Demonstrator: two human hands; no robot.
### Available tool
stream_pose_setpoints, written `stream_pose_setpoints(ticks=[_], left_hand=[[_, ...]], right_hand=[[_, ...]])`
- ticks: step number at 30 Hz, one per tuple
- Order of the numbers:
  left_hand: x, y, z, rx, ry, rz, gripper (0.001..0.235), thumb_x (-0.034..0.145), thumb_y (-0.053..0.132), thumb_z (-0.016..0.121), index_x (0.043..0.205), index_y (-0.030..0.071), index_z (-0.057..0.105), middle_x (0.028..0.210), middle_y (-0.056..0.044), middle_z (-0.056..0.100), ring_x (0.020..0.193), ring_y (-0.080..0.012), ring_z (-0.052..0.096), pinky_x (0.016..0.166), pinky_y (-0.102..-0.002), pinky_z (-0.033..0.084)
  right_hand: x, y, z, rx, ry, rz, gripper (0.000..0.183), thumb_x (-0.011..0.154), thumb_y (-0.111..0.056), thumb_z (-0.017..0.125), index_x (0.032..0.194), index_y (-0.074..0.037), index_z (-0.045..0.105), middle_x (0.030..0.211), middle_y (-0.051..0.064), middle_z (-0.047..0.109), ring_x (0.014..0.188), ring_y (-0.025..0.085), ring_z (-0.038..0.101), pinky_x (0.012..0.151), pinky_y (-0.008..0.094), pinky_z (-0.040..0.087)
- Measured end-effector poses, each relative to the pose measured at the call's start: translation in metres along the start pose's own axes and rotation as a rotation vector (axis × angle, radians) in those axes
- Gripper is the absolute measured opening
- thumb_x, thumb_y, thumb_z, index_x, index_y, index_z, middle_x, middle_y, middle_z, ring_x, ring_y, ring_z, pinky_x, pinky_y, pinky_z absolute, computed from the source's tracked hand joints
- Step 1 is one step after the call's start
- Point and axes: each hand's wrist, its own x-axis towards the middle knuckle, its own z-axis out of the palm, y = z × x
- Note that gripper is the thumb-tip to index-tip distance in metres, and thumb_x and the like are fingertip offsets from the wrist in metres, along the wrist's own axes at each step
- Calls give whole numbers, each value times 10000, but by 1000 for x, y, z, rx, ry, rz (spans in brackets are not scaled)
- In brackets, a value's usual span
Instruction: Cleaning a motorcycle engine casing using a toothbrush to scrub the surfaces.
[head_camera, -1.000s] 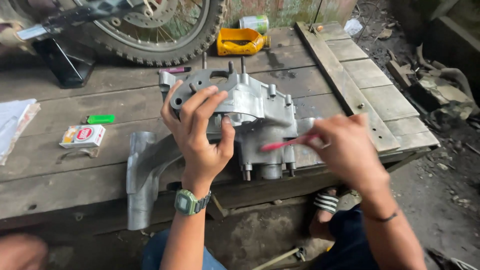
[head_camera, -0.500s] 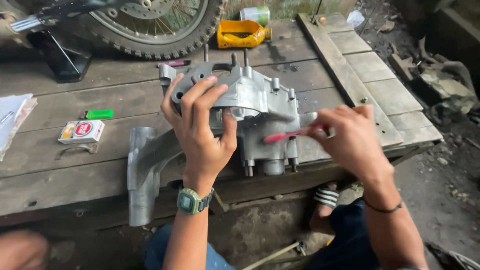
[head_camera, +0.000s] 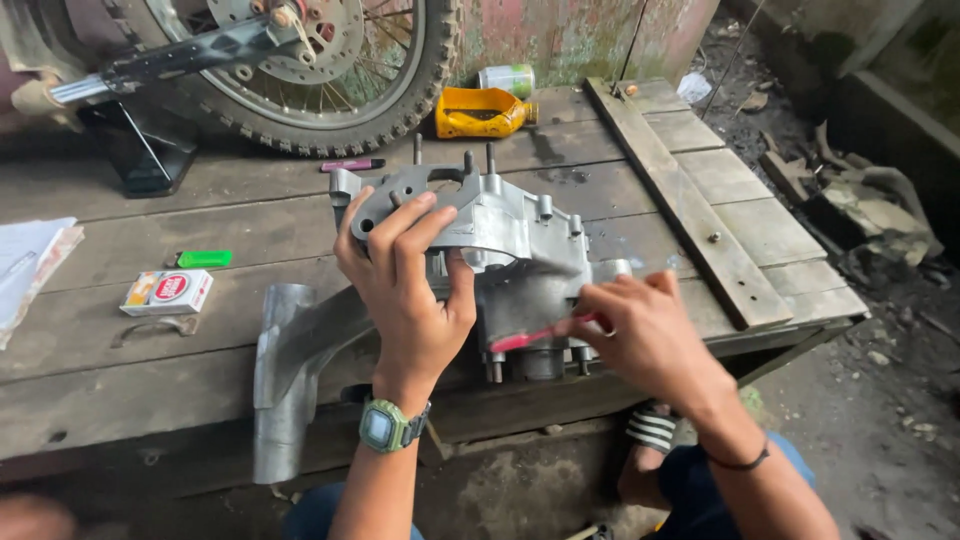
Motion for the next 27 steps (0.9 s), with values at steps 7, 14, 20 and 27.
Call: stream_pose_setpoints(ticks=[7, 14, 20, 27], left_hand=[[-2, -1, 3, 9, 23, -1, 352, 867, -52, 596, 1199, 65, 614, 1282, -90, 579, 1326, -418, 491, 1216, -636, 332], [1, -1, 0, -7, 20, 1, 377, 845, -83, 560, 1189, 61, 611, 1273, -99, 583, 1286, -349, 528, 1224, -630, 331], [2, 1, -1, -9, 18, 7, 374, 844, -86, 558, 1182, 61, 619, 1263, -101, 588, 1270, -340, 539, 1224, -621, 330], [0, -1, 1, -2, 26, 10, 368, 855, -82, 571, 1190, 62, 619, 1274, -100, 587, 1294, -357, 530, 1228, -621, 325]], right_hand=[[0, 2, -15, -164, 113, 108, 70, 837, -361, 790, 870, -325, 741, 785, -102, 744, 782, 154, 662, 911, 410, 387], [3, 8, -20, -80, 144, 77, 128, 833, -366, 795, 796, -275, 714, 755, -131, 734, 761, 127, 630, 882, 365, 323], [6, 7, -10, -6, 82, 36, 192, 839, -465, 762, 846, -275, 731, 809, -102, 751, 789, 129, 629, 893, 351, 282], [1, -2, 1, -23, 47, -23, 289, 872, -518, 712, 884, -232, 672, 857, -63, 749, 779, 168, 635, 859, 369, 289]])
